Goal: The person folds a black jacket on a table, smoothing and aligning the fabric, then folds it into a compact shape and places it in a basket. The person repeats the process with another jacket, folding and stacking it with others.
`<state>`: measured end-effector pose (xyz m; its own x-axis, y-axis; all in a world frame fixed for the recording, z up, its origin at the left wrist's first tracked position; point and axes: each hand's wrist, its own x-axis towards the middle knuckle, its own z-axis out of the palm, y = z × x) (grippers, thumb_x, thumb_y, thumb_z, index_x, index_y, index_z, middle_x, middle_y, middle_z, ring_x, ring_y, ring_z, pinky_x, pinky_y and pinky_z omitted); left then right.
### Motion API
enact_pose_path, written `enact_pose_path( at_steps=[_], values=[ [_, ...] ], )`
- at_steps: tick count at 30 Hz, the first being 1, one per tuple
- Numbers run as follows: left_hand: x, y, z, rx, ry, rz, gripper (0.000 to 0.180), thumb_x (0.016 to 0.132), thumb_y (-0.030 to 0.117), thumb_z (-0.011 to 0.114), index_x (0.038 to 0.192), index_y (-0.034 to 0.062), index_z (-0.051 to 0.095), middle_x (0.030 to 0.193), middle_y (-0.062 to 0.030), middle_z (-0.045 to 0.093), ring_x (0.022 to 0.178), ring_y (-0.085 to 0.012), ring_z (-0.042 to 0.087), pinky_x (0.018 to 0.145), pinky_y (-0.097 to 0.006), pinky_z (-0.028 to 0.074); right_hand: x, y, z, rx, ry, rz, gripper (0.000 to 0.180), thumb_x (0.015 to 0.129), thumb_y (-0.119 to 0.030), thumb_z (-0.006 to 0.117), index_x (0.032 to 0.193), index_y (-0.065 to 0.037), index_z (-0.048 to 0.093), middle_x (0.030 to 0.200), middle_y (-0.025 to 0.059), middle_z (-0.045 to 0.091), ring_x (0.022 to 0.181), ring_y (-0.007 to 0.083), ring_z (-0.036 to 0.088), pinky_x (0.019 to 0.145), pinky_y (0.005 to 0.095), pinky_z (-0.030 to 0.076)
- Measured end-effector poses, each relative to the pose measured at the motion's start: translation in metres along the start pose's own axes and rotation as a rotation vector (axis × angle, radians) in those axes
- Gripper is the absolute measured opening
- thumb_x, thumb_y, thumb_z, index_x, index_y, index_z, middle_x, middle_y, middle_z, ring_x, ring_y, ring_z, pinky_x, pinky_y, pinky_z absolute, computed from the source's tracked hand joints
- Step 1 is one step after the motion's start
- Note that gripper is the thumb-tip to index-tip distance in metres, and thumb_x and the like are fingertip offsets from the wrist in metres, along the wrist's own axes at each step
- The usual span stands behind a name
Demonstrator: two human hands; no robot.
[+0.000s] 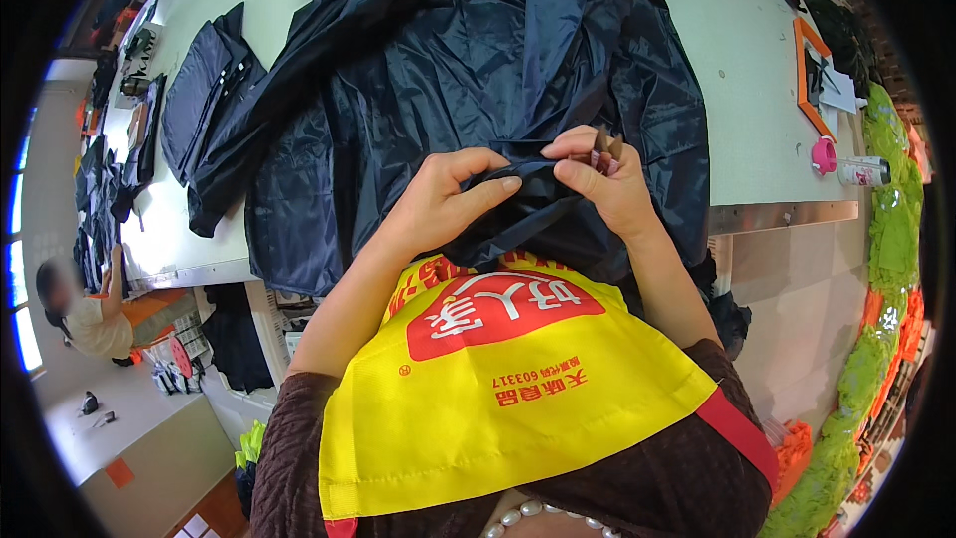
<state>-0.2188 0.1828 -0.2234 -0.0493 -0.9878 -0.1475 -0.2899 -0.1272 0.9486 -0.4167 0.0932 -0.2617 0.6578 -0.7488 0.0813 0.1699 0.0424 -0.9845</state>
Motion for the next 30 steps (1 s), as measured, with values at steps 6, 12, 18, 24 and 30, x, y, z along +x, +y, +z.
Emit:
enact_pose_path(
  at_steps=[6,12,18,24,30],
  values=[
    [0.003,-0.006,-0.003,-0.332,-0.07,-0.215,0.018,0.088,0.021,0.061,0.093,0.0042,0.063,0.073,0.0042,0.057,0.061,-0.0013,0.048,0.054,-0.016,0.037,0.002,-0.004,-0.005,0.35,0.175,0.183,0.008,0.086,-0.011,0.063,0.085,-0.004,0.067,0.062,-0.005,0.048,0.05,0.0017,0.037,0.046,0.0183,0.025],
    [0.002,-0.028,-0.002,-0.524,-0.028,-0.217,0.015,0.088,0.013,0.059,0.098,0.0024,0.062,0.085,-0.0002,0.064,0.075,-0.0044,0.059,0.07,-0.017,0.047,-0.005,-0.001,-0.019,0.297,0.224,0.138,0.018,0.091,-0.021,0.058,0.082,-0.007,0.064,0.058,-0.0051,0.046,0.045,0.0009,0.033,0.042,0.0172,0.023],
    [0.007,-0.036,-0.006,-0.873,0.083,-0.216,0.014,0.089,0.011,0.058,0.101,0.0038,0.057,0.087,-0.0027,0.064,0.077,-0.0089,0.062,0.073,-0.021,0.051,-0.019,-0.002,0.005,-0.065,0.046,0.256,0.022,0.077,-0.01,0.073,0.095,-0.002,0.064,0.076,-0.0016,0.057,0.063,0.0054,0.049,0.061,0.0176,0.038],
    [0.004,-0.045,-0.005,-0.56,0.225,0.056,0.012,0.081,-0.005,0.058,0.088,0.0047,0.06,0.099,-0.003,0.061,0.078,-0.0094,0.059,0.072,-0.022,0.05,-0.006,-0.004,-0.009,0.055,0.243,0.226,0.01,0.078,-0.009,0.068,0.083,-0.003,0.063,0.072,-0.0023,0.059,0.061,0.004,0.051,0.056,0.0173,0.04],
    [-0.001,-0.044,-0.002,0.44,0.51,0.277,0.015,0.068,-0.003,0.06,0.082,0.0024,0.057,0.076,-0.0062,0.051,0.06,-0.0166,0.051,0.055,-0.026,0.041,-0.013,0.001,0.006,-0.8,0.047,-0.123,0.014,0.075,-0.004,0.066,0.077,-0.003,0.052,0.065,0.007,0.057,0.058,0.0101,0.055,0.055,0.0228,0.044]
  ],
)
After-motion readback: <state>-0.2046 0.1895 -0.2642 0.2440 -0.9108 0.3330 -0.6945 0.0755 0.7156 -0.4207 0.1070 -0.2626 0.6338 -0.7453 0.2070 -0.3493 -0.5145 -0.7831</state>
